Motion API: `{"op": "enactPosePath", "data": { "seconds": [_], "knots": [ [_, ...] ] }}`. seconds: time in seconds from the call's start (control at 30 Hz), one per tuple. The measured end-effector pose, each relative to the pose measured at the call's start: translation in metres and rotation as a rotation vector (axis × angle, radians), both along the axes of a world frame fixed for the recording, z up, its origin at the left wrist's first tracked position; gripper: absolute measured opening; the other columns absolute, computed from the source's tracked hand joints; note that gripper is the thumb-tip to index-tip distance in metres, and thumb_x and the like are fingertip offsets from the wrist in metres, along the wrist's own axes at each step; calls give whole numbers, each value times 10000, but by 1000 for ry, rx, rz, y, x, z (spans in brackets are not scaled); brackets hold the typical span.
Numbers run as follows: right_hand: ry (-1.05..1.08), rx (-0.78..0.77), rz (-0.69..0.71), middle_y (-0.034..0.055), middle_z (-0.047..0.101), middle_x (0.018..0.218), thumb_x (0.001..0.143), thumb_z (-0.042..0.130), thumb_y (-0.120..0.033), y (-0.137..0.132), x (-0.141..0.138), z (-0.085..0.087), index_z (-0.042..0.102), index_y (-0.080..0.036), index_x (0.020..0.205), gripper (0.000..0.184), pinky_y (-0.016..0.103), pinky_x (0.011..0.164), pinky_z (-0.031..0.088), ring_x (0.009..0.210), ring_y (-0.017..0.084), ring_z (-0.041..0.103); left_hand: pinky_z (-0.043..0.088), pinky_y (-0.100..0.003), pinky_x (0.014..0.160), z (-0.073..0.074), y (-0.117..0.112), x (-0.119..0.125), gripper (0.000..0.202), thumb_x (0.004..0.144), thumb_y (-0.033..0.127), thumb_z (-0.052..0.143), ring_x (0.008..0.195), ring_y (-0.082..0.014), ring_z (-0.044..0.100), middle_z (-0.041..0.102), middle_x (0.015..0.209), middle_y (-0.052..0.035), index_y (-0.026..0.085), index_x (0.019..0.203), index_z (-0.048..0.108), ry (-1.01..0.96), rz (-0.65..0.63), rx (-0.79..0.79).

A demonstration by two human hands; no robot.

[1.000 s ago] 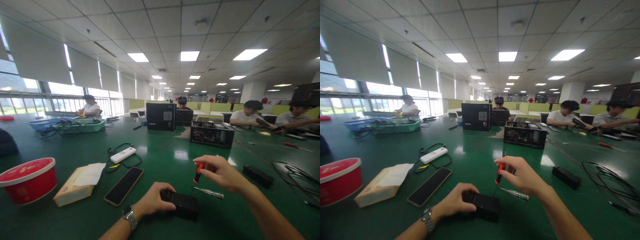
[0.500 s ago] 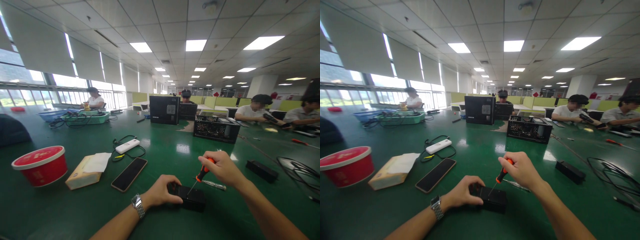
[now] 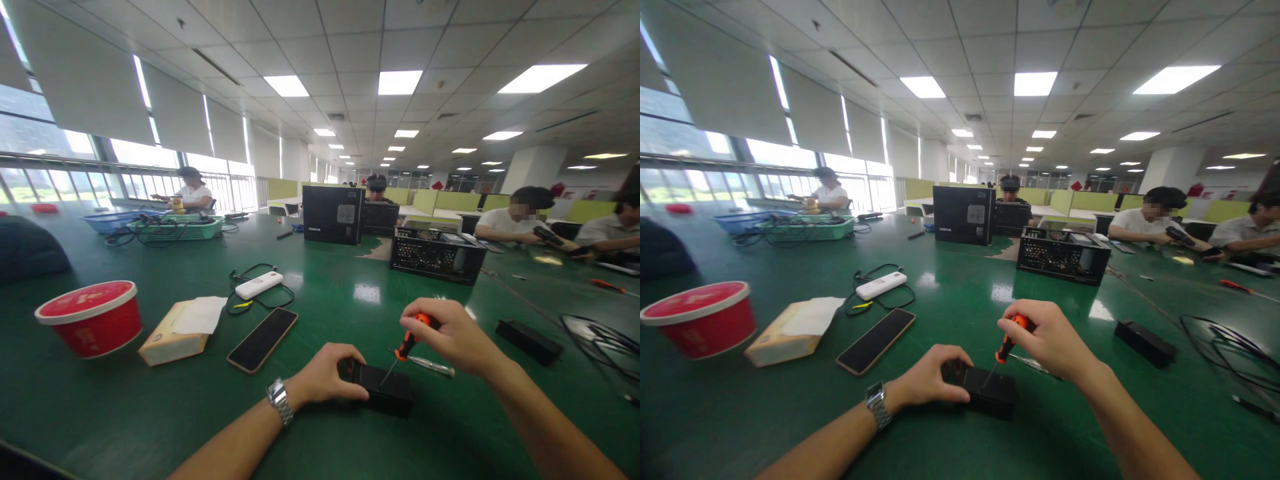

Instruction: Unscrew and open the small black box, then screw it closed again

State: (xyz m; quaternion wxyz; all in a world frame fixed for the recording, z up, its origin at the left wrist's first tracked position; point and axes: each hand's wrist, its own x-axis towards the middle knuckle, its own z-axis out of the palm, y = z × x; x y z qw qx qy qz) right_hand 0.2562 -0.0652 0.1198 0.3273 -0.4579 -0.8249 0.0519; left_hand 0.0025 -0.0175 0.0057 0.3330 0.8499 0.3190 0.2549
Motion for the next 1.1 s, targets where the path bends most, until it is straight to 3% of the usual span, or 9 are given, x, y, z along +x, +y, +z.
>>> {"op": "enactPosePath", "data": {
  "seconds": [0.1,0.17,0.23,0.37,0.43,0.57,0.67,0.83,1.1],
  "knots": [
    [17,-50,61,22,694,780,886,605,-374,-10,4,7,696,-202,1075,271,237,544,439,592,136,579,407,-225,658,-1,1,0,475,662,444,837,781,-157,574,645,884,-11,155,1008,688,-2,-19,-36],
    [25,-84,107,35,707,835,890,600,-353,-13,7,9,677,-210,1137,295,234,553,458,607,135,594,400,-221,644,0,1,0,487,658,444,837,766,-150,559,628,882,-6,153,1015,676,0,-15,-65],
    [14,-62,126,36,711,839,885,610,-346,-13,8,8,684,-206,1116,281,231,562,459,615,132,599,395,-219,637,0,0,0,489,659,444,835,743,-141,541,614,861,1,146,1008,666,-8,-11,-84],
    [-70,93,39,-7,655,608,868,638,-426,-9,4,4,727,-189,896,255,236,528,396,504,109,523,402,-228,655,1,-1,2,464,663,439,831,745,-146,540,620,837,2,139,974,662,-16,2,-72],
    [-84,116,33,-1,664,616,885,618,-437,-7,3,4,726,-184,859,277,243,552,400,520,112,537,408,-238,673,0,-1,2,453,664,441,829,764,-158,555,637,848,-5,142,965,673,3,24,-38],
    [-51,37,109,28,713,841,891,617,-364,-8,9,8,688,-212,1102,269,249,629,448,672,142,612,427,-276,752,-1,-2,2,445,680,480,806,832,-195,592,690,908,-33,165,978,705,55,76,47],
    [-38,-32,130,38,713,924,901,587,-300,-10,15,10,666,-227,1155,276,241,620,453,693,141,619,433,-295,802,-1,-1,1,437,698,510,780,875,-213,613,712,962,-56,181,979,721,75,81,109],
    [-87,54,4,-36,593,575,869,644,-416,-7,13,7,715,-202,993,258,239,544,386,509,113,502,440,-295,800,-2,2,1,434,716,523,762,879,-221,624,716,958,-70,176,973,726,80,53,163],
    [-30,-34,137,45,706,933,896,594,-297,-10,12,11,667,-212,1120,250,241,634,461,701,141,614,418,-327,883,1,-1,1,468,669,516,799,899,-228,616,715,998,-56,190,994,712,93,99,102]
  ]
}}
